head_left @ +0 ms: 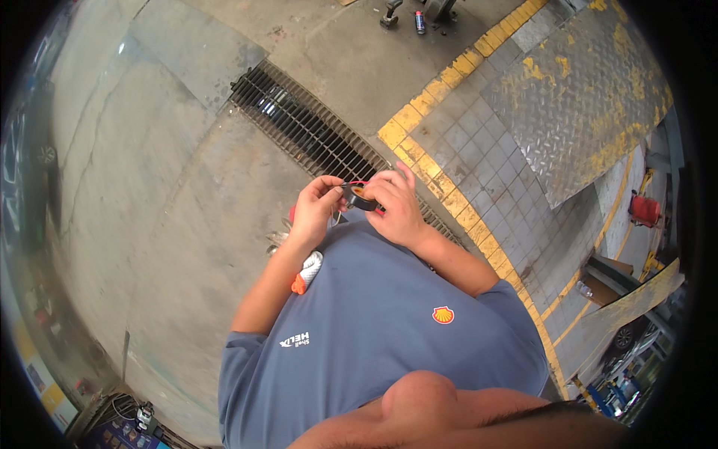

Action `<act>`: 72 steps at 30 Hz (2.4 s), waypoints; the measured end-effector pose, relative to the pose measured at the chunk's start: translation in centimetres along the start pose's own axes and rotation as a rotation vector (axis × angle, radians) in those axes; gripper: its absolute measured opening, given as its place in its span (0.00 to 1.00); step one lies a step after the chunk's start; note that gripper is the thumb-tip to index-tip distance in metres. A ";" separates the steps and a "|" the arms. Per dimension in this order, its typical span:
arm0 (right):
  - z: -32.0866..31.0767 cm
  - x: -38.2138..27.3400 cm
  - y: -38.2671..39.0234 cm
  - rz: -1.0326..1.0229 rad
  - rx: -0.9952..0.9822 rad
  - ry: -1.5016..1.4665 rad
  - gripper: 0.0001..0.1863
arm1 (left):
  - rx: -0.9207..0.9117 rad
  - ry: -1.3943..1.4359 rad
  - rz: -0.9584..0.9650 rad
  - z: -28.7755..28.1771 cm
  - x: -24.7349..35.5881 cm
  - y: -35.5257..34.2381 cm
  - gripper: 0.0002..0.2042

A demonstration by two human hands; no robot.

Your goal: The person handles a small black component with wires, then places it on a disassembled engine block. They put on gloves, walk through the garage, and pick up a metal part from the floor. The person returns to the engine block and uses a wrench on it.

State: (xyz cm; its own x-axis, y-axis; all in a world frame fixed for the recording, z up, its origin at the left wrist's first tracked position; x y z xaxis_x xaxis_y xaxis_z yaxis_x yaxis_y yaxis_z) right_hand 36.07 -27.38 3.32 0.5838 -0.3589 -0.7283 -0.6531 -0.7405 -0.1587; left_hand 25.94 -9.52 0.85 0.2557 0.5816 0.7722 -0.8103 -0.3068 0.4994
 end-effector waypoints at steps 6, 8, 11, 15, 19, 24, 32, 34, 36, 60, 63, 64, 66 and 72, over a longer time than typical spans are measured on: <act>0.7 4.8 -4.6 0.054 0.154 0.155 0.13 | -0.030 0.038 -0.108 0.5 1.6 -7.2 0.06; 0.8 5.9 -7.4 0.098 0.084 0.143 0.12 | -0.027 0.031 -0.130 0.4 2.8 -10.2 0.06; 1.8 8.2 -12.1 0.139 0.045 0.141 0.13 | -0.088 -0.027 -0.190 -0.6 4.3 -15.7 0.06; 2.4 10.5 -19.8 0.192 -0.019 0.139 0.15 | -0.195 -0.138 -0.258 -1.9 8.5 -23.9 0.06; 1.5 11.3 -28.1 0.200 0.008 0.212 0.17 | -0.269 -0.358 -0.092 -1.1 14.1 -30.6 0.04; -1.1 13.6 -38.5 0.195 -0.077 0.079 0.17 | -0.231 -0.437 0.000 -0.5 19.8 -38.9 0.05; -4.5 23.6 -55.6 0.213 -0.229 -0.420 0.13 | -0.162 -0.240 -0.175 2.4 27.5 -52.9 0.09; -6.0 25.7 -59.6 0.203 -0.271 -0.477 0.14 | -0.160 -0.131 -0.191 4.2 29.9 -55.8 0.08; -8.6 27.0 -63.9 0.165 -0.308 -0.462 0.15 | -0.105 -0.170 -0.171 6.3 32.2 -57.5 0.08; -21.4 37.3 -89.6 0.146 0.087 -0.374 0.21 | -0.264 -0.086 -0.016 19.3 45.9 -84.0 0.07; -20.8 38.3 -93.5 0.161 0.108 -0.321 0.16 | -0.260 -0.073 -0.048 18.6 48.7 -88.0 0.06; -20.5 38.7 -94.8 0.173 0.107 -0.308 0.16 | -0.278 -0.064 -0.050 18.0 49.2 -89.5 0.06; -20.3 39.0 -97.7 0.208 0.099 -0.260 0.13 | -0.313 -0.062 -0.065 17.1 51.2 -92.0 0.05; -21.0 38.0 -106.9 0.336 -0.291 -0.034 0.13 | -0.285 -0.069 -0.169 14.2 57.6 -98.4 0.06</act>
State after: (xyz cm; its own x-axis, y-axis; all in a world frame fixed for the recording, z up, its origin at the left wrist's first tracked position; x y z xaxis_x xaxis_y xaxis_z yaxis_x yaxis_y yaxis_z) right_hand 138.25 26.21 6.63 0.3433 -0.5916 -0.7295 -0.6380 -0.7168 0.2812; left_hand 127.85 43.44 1.78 0.4265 0.5511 0.7172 -0.8655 0.0184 0.5006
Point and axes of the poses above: each hand's wrist, its own y-axis away from the middle knuckle, its own z-axis out of the palm, x = y × z, the point moved 1 cm from there along -y, towards the middle knuckle, and after that the axes turned 5 degrees about z, right-handed, at the moved point
